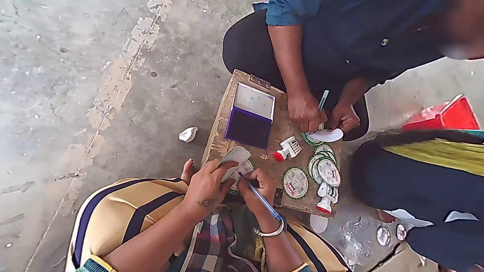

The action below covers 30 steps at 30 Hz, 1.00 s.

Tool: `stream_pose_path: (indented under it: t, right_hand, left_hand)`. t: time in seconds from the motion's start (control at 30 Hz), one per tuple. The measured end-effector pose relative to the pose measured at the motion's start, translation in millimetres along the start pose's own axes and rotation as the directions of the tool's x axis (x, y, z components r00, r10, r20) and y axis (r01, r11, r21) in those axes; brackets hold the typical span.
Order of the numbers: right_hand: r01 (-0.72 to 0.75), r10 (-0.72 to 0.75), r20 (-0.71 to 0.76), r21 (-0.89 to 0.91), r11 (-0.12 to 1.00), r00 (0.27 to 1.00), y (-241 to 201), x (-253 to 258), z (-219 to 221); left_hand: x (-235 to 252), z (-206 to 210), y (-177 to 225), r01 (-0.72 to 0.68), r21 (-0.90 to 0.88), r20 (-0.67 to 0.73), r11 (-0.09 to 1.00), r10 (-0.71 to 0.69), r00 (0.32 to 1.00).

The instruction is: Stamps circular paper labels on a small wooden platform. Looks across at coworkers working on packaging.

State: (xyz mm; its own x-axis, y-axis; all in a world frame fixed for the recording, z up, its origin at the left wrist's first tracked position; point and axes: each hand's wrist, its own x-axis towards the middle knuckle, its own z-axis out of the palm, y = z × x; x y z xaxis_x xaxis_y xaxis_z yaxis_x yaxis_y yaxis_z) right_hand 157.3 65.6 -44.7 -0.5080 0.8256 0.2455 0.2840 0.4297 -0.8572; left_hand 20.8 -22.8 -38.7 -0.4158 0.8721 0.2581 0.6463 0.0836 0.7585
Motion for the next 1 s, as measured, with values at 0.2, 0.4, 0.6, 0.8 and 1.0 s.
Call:
stream_pose_path:
  t: [0.2,0.4,0.6,0.8,1.0]
  right_hand:
    - [0.017,-0.017,-0.007,0.011,1.000,1.000,-1,0,2]
    - [0.005,-0.005,-0.016,0.005,1.000,1.000,-2,0,2]
    - [0.011,-0.010,-0.022,0.033,0.999,1.000,-3,1,4]
    - [-0.011,0.010,-0.032,-0.014,1.000,0.999,-2,0,7]
    - [0.051,-0.053,-0.049,-0.030,0.998,0.997,-10,0,7]
  left_hand:
    - [0,-1,0,0.007,-0.005,0.020,1.000,-0.007,1.000]
    - [0,-1,1,0.038,-0.017,0.039,0.999,-0.037,0.999]
    - [2,-4,3,0.050,-0.026,0.063,0.998,-0.048,0.997]
    - [0,-5,1,0.049,-0.029,0.056,0.998,-0.047,0.997]
    - [0,-13,-1,0.029,-0.048,0.133,0.998,-0.022,0.991]
